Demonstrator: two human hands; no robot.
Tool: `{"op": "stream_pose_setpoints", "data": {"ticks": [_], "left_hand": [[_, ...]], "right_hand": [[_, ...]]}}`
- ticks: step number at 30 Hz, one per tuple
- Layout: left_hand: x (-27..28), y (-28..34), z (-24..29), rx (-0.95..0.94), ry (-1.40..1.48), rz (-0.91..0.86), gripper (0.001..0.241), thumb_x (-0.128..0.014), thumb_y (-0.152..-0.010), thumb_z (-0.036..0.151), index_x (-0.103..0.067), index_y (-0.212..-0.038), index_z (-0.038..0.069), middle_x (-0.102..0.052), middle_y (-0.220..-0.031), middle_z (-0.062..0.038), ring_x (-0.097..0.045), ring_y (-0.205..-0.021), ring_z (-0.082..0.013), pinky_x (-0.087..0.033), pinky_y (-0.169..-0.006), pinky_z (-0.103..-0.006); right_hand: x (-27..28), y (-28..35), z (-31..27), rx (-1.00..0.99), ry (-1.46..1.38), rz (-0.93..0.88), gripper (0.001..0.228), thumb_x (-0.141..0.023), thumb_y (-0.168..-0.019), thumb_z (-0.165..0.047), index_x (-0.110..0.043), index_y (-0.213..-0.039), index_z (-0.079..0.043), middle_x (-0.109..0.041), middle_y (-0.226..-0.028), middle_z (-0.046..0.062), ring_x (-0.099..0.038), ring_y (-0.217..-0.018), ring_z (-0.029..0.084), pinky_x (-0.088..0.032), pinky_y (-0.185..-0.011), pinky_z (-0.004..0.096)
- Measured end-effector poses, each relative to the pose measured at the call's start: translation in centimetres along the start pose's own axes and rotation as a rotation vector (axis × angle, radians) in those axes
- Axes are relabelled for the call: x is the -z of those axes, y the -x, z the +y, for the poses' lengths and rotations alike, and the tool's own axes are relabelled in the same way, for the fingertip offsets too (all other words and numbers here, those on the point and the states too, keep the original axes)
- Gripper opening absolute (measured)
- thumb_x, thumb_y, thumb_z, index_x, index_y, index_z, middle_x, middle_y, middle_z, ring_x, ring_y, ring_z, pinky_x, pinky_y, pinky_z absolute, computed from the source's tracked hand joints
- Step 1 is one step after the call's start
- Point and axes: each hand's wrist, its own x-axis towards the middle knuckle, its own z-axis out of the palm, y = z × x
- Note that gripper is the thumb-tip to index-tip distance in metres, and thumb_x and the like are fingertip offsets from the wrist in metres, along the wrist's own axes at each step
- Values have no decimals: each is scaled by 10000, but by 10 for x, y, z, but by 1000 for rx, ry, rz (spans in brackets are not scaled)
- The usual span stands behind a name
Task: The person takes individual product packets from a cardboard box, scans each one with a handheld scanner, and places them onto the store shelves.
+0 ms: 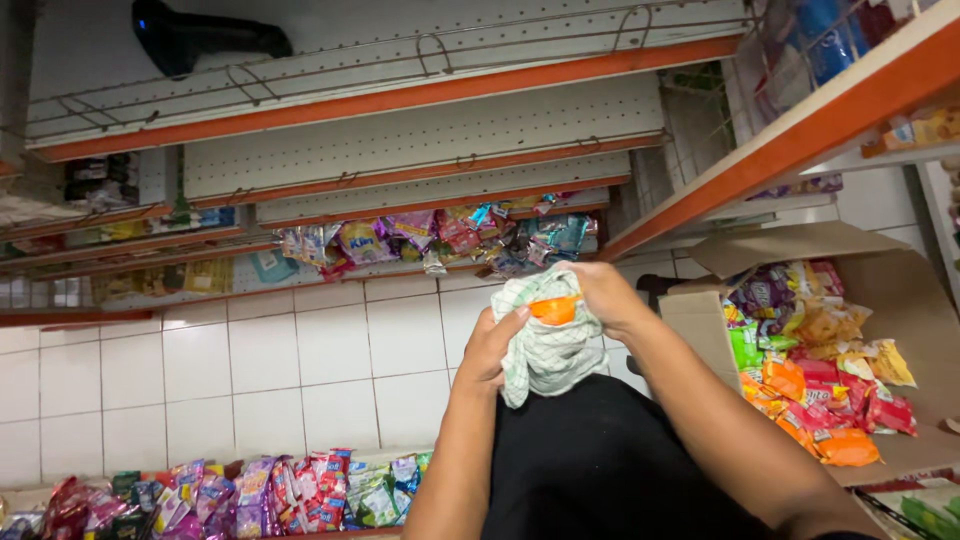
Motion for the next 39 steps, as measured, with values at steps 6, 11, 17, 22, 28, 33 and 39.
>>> {"op": "stream_pose_setpoints", "data": {"ticks": [6, 11, 17, 22, 28, 33, 39], "left_hand": [[-23, -3, 16, -123, -283, 198, 433, -598, -995, 128, -566, -1382, -62, -671, -1295, -157, -661, -1157, -227, -535, -1002, -371], [-29, 5, 21, -303, -675, 382, 485, -610, -970, 74, -491, -1430, -24, -625, -1342, -184, -596, -1236, -247, -467, -1064, -345], [-8, 9, 27, -452, -811, 344, 473, -538, -897, -33, -560, -1369, -18, -615, -1372, -156, -564, -1308, -254, -390, -1117, -337], [23, 18, 52, -257, -1118, 327, 309, -563, -859, -26, -755, -1101, -3, -734, -1142, -117, -698, -1093, -225, -530, -974, -340], [40, 35, 81, -145, -743, 49, 250, -598, -1020, 183, -724, -1141, 4, -742, -1131, -71, -649, -1074, -122, -494, -973, -297], [42, 32, 101, -83, -883, 104, 303, -668, -971, 250, -739, -1162, 25, -749, -967, -51, -652, -899, -118, -533, -846, -311], [96, 51, 159, -56, -782, -126, 305, -691, -995, 263, -734, -1125, -10, -702, -993, -34, -612, -931, -109, -524, -856, -317]], "right_hand": [[-15, 32, -44, 661, 713, 199, 277, -660, -943, -74, -652, -1212, -10, -649, -1122, 90, -639, -1001, 192, -511, -912, 306], [-24, 33, -57, 594, 837, -152, 156, -702, -928, -113, -701, -1018, 14, -689, -1031, 121, -668, -961, 213, -522, -878, 321], [-39, 17, -29, 574, 705, 112, 187, -619, -1002, -150, -689, -948, 15, -696, -919, 73, -658, -863, 142, -531, -789, 286], [-50, 4, -40, 563, 771, 426, 368, -592, -1103, -229, -577, -821, 7, -505, -689, 31, -471, -692, 78, -437, -613, 281], [-96, -11, -67, 518, 614, 352, 408, -554, -1092, -273, -583, -763, -33, -566, -658, -20, -501, -622, 35, -443, -549, 253], [-151, -26, -60, 316, 514, 324, 387, -535, -1050, -295, -607, -756, -54, -597, -602, -11, -530, -473, 68, -426, -431, 270], [-178, -56, -44, 432, 655, 182, 417, -560, -1091, -292, -602, -775, -24, -566, -698, 7, -501, -634, 61, -432, -555, 266]]}}
